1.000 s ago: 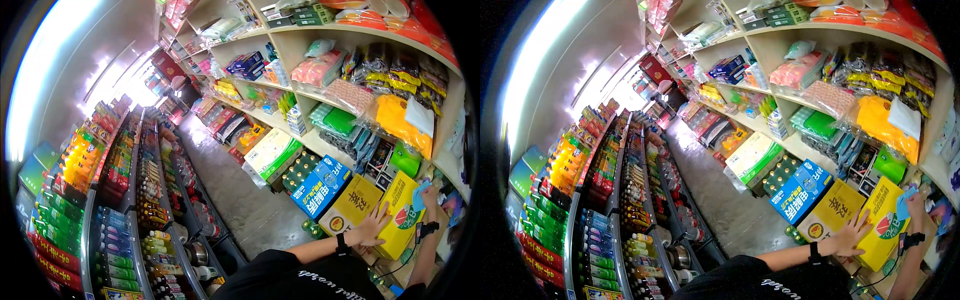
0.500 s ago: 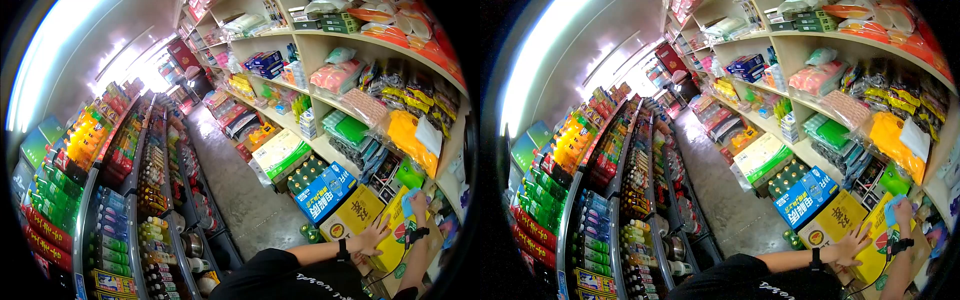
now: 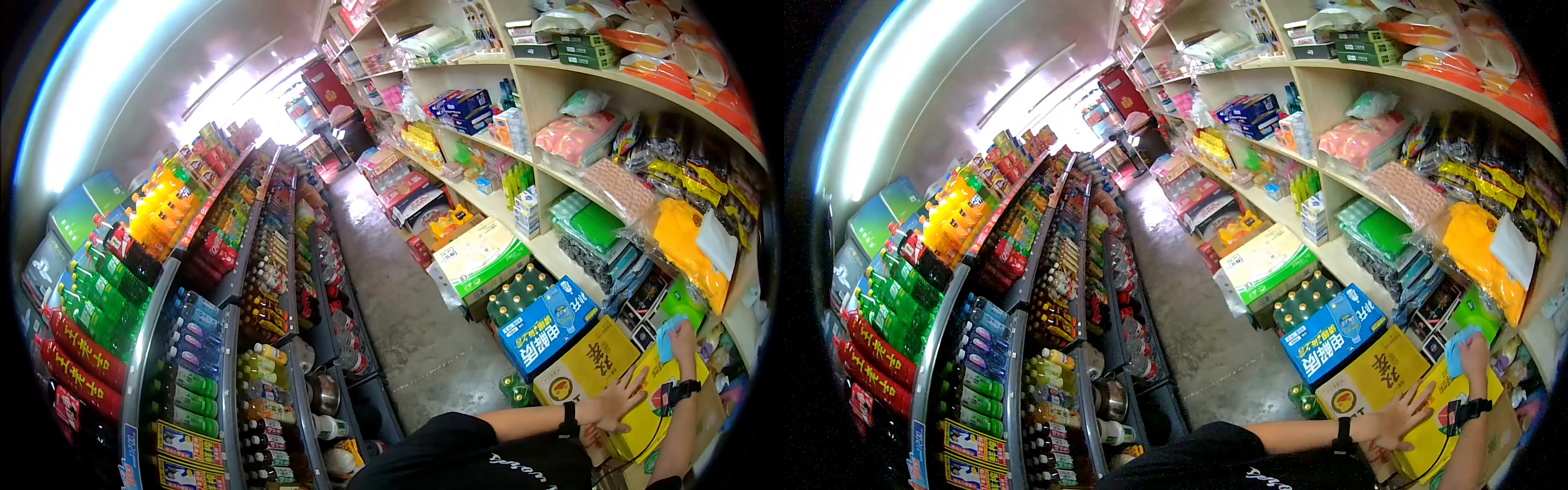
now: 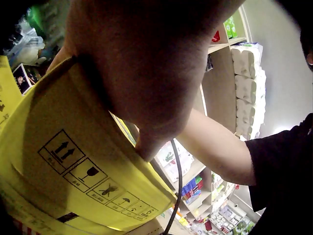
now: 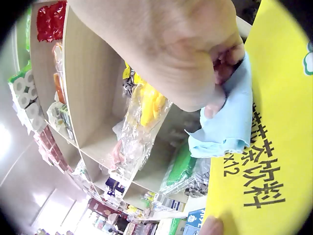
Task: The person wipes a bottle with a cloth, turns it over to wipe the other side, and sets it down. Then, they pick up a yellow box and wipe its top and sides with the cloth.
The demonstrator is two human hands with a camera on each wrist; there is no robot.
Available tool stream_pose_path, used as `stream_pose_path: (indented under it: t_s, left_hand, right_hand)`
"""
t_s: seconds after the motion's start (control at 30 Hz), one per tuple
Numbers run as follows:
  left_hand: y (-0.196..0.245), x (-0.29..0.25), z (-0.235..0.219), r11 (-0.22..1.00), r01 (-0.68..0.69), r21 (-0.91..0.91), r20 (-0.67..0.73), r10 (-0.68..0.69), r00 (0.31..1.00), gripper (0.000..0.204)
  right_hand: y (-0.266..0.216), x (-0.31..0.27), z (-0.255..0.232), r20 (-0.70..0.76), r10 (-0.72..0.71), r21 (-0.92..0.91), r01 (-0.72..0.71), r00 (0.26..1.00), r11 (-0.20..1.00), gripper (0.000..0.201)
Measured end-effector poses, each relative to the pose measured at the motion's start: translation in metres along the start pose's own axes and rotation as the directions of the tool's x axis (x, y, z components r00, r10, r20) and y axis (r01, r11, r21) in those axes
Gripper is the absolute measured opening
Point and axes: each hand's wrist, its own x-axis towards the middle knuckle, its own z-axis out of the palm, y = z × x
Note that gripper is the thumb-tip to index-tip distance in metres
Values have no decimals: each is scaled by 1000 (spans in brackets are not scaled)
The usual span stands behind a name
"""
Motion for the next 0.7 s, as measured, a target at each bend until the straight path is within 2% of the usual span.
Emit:
stream_pose_path:
  t_s: [0.27,0.47,0.7]
  left_hand:
    - [-7,3,7,999,-32,14,-23,32,999,105]
    - [-14,7,18,998,-67,21,-65,69,996,104]
    - [-18,8,23,996,-88,-30,-78,85,993,101]
  right_hand:
    - [-18,-4,-15,152,58,46,-65,987,997,30]
    - [-17,-12,-13,113,-8,53,2,994,999,32]
    - [-41,-30,-49,337,-15,182,-49,941,982,30]
